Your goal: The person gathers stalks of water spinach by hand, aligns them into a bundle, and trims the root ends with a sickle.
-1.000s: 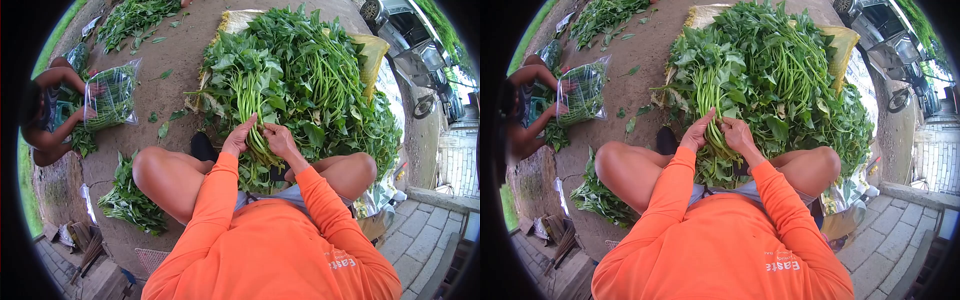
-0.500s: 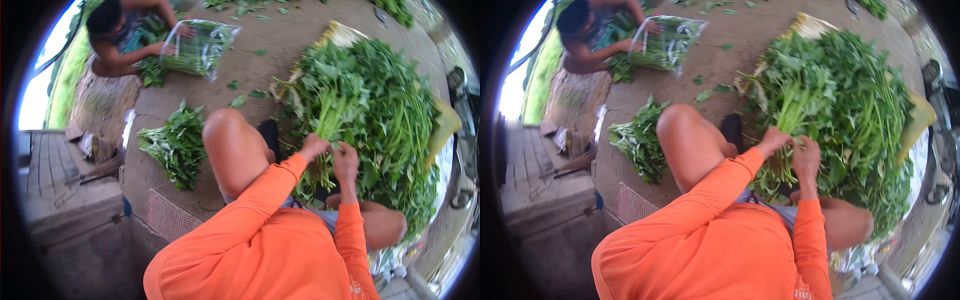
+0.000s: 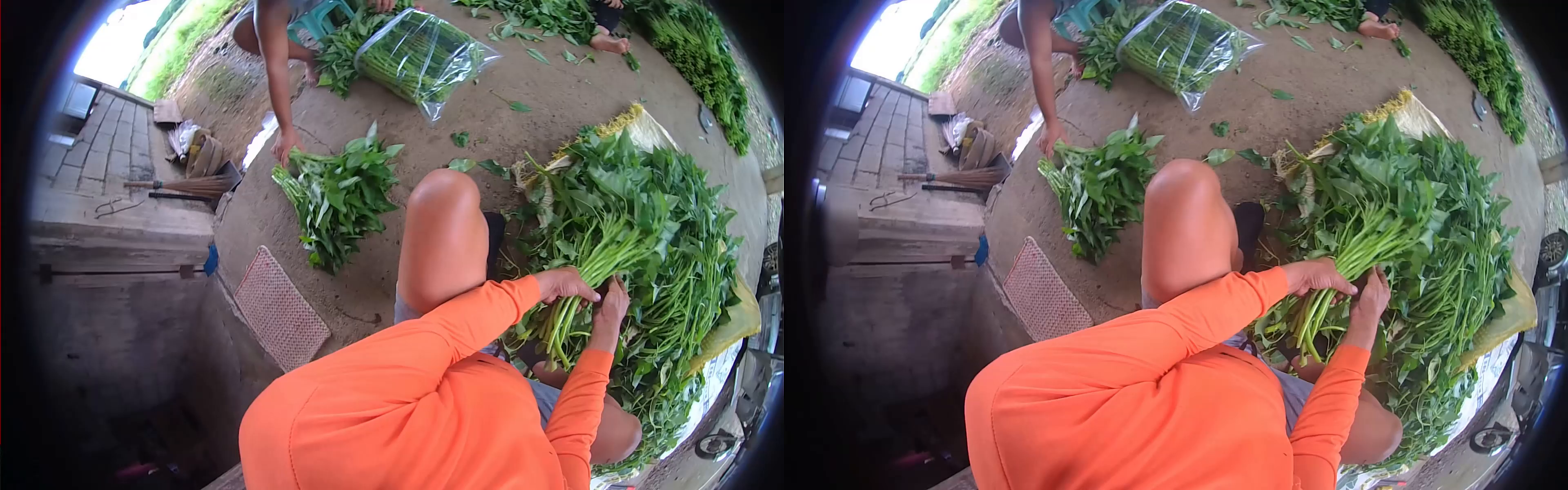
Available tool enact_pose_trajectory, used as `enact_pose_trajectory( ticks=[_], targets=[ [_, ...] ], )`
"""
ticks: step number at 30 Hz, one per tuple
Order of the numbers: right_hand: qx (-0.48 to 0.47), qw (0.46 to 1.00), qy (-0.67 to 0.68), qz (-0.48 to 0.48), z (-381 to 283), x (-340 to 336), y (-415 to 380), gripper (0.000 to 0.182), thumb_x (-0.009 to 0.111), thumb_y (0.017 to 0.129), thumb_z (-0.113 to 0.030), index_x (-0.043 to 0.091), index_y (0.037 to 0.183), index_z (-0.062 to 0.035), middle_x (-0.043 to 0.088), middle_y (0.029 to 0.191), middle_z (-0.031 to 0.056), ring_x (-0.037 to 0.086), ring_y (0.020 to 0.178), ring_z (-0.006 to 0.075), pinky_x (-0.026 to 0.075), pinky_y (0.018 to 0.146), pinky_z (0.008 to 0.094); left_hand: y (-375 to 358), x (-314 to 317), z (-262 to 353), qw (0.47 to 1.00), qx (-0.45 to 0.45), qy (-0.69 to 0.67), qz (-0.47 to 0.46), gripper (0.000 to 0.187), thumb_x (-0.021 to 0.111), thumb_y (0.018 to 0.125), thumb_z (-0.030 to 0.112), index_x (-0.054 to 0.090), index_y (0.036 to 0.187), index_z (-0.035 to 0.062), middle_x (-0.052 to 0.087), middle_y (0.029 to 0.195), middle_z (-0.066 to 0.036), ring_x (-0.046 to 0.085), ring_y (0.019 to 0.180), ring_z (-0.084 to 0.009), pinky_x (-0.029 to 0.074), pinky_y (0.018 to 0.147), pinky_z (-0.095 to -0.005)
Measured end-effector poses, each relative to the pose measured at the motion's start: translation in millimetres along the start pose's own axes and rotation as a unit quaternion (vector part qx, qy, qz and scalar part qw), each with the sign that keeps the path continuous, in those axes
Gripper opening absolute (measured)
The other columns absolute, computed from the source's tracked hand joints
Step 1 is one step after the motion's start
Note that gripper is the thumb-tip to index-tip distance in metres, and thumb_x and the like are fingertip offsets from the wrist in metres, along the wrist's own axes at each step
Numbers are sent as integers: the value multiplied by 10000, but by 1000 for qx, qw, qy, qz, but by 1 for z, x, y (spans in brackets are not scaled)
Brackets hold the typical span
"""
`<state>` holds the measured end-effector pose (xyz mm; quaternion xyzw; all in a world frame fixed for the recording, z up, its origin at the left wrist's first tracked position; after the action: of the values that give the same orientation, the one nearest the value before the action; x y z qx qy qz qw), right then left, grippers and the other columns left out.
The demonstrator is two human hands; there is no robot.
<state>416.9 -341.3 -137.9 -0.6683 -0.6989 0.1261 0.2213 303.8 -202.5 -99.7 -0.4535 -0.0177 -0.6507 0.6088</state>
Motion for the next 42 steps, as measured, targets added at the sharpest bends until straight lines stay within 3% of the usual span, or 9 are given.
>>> enact_pose_trajectory(
  ticks=[7,9,13,24,27,32,34,37,42],
  targets=[
    [114,916,-380,-61,-59,-5,-17,354,795,966,-339,738,1018,7,685,844,44,649,748,131,500,654,293,-3,-6,-1,997,-76,-24,9,252,892,867,225,678,823,98,639,662,-26,604,525,-137,490,472,-292],
    [-160,900,-398,81,-123,-30,-8,406,815,947,-400,711,1041,-19,586,784,17,522,717,108,447,681,301,-2,-4,7,997,-59,-42,10,257,894,860,223,678,794,101,639,655,-29,593,508,-136,487,467,-293],
    [-373,856,-357,-21,-191,50,-51,604,768,989,-317,579,1513,-85,509,824,-26,451,719,118,422,698,296,-27,22,22,997,-77,-21,-18,242,877,869,204,687,787,79,652,663,-26,608,523,-122,501,488,-282],
    [-265,893,-363,-33,-210,57,45,770,680,979,-553,555,1527,-27,722,1312,217,696,1175,276,493,1066,403,-36,37,23,991,-118,-34,-55,207,854,904,196,694,822,92,641,669,13,633,544,-85,528,504,-263],
    [-336,841,-385,175,-282,3,-32,574,722,983,-433,675,1386,-27,762,1059,118,703,977,202,533,918,354,-37,23,49,998,-61,-4,-14,191,845,920,202,688,889,98,650,695,21,634,555,-90,549,525,-274],
    [-189,940,-269,-94,-203,21,-156,154,741,988,-170,778,1023,-25,678,814,-48,523,707,26,425,620,225,-24,9,71,1000,-8,-26,2,177,817,949,197,676,906,98,643,707,13,637,574,-101,562,546,-287],
    [-100,947,-271,-140,-146,16,-175,155,757,964,-137,786,1067,-24,713,907,-27,582,792,54,469,694,243,-29,11,81,1000,7,-24,9,177,804,964,189,662,919,93,636,720,15,627,582,-100,563,561,-285],
    [-248,919,-264,-152,-142,33,-205,202,721,945,-53,791,1134,-59,727,1152,59,660,919,153,519,767,309,-32,11,84,999,13,-35,-4,180,794,974,174,648,897,100,630,729,18,624,596,-99,565,584,-289],
    [-432,777,-440,-127,-148,58,-235,210,746,898,-55,775,1106,-54,703,926,115,661,840,315,534,740,438,-33,11,84,1000,20,-11,8,203,776,990,180,626,867,118,602,711,27,595,594,-94,550,591,-296]
  ],
)
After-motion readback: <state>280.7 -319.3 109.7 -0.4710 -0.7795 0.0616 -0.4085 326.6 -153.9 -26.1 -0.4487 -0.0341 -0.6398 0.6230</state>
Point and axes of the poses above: each hand's wrist, its own y-axis towards the middle knuckle, its own x-axis out of the palm, z = x × y, the point moved 9 cm from there along y, towards the middle knuckle
